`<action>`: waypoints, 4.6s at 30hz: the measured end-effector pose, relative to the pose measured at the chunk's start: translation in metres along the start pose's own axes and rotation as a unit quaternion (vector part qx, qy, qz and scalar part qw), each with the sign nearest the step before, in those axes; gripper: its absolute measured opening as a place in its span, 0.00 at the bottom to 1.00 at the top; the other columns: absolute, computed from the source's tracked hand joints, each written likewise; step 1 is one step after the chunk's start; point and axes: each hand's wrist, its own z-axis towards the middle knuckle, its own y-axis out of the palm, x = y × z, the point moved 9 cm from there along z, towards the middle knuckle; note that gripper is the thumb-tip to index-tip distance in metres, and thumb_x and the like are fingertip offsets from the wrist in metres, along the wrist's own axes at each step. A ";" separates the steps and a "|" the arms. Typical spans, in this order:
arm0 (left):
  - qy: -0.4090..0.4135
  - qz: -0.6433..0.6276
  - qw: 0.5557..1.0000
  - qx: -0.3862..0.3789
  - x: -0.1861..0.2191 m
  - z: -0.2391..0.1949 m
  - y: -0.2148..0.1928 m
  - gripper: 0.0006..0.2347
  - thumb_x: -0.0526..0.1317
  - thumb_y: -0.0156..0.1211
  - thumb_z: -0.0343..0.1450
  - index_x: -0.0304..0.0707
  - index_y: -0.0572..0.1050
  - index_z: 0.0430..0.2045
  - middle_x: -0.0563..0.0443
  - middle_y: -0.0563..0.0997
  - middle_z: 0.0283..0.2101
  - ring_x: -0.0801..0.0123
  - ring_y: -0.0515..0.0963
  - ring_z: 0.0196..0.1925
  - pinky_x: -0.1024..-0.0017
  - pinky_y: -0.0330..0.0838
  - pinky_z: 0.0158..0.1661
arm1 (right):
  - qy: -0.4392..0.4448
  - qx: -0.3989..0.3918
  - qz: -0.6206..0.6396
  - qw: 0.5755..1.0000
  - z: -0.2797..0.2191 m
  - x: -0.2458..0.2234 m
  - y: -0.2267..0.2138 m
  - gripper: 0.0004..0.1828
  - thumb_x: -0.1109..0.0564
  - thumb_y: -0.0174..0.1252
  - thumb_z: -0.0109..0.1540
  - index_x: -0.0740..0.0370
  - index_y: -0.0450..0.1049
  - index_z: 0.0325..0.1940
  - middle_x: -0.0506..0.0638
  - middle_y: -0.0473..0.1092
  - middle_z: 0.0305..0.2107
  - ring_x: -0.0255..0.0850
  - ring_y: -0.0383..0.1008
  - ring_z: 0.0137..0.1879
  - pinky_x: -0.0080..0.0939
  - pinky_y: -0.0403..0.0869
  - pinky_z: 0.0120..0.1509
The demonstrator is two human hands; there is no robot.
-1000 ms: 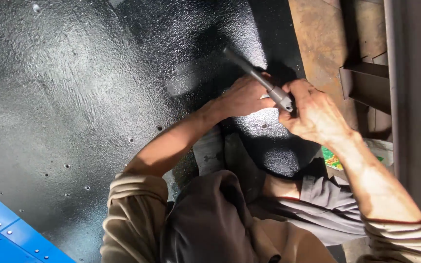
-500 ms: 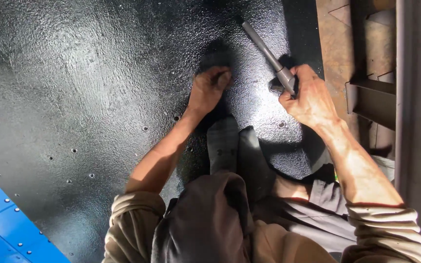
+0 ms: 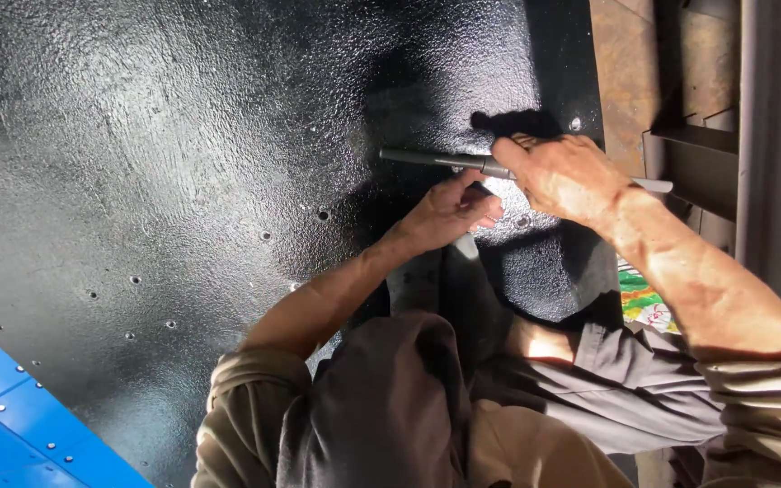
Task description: The person sits inside a large black steel structure and uses a T-handle tap wrench to thread holes in the metal plate, steadying the surface with one hand while turning the tool with the other. They reposition the tool to different holes along the panel and later work on holes near the edge with a wrench.
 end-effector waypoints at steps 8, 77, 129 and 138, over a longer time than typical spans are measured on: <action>0.171 -0.065 0.983 -0.006 -0.053 0.028 0.058 0.28 0.37 0.62 0.73 0.40 0.55 0.67 0.49 0.81 0.46 0.71 0.81 0.49 0.70 0.78 0.47 | 0.172 0.248 0.153 0.941 -0.015 0.002 0.011 0.18 0.65 0.61 0.60 0.66 0.61 0.48 0.69 0.73 0.32 0.70 0.75 0.39 0.63 0.73 0.41; 0.039 0.028 0.990 0.130 0.044 -0.068 -0.058 0.17 0.45 0.62 0.73 0.38 0.74 0.53 0.52 0.84 0.31 0.75 0.77 0.28 0.76 0.70 0.28 | 0.076 -0.037 -0.164 0.983 -0.011 0.019 0.019 0.18 0.52 0.58 0.63 0.49 0.78 0.57 0.52 0.78 0.29 0.49 0.82 0.35 0.51 0.79 0.43; -0.085 -0.155 0.984 0.027 -0.020 -0.037 -0.022 0.15 0.43 0.56 0.77 0.27 0.75 0.50 0.39 0.85 0.42 0.57 0.87 0.40 0.62 0.83 0.42 | 0.319 0.020 0.027 0.947 0.003 0.013 0.002 0.17 0.54 0.60 0.61 0.60 0.74 0.53 0.68 0.77 0.32 0.65 0.79 0.40 0.61 0.76 0.47; 0.096 -0.274 0.934 -0.208 -0.070 0.012 0.130 0.22 0.33 0.59 0.76 0.41 0.63 0.65 0.52 0.72 0.63 0.76 0.69 0.67 0.73 0.67 0.65 | 0.424 0.148 0.210 0.868 -0.019 0.030 0.013 0.18 0.49 0.67 0.59 0.61 0.79 0.48 0.65 0.76 0.34 0.61 0.79 0.44 0.57 0.76 0.49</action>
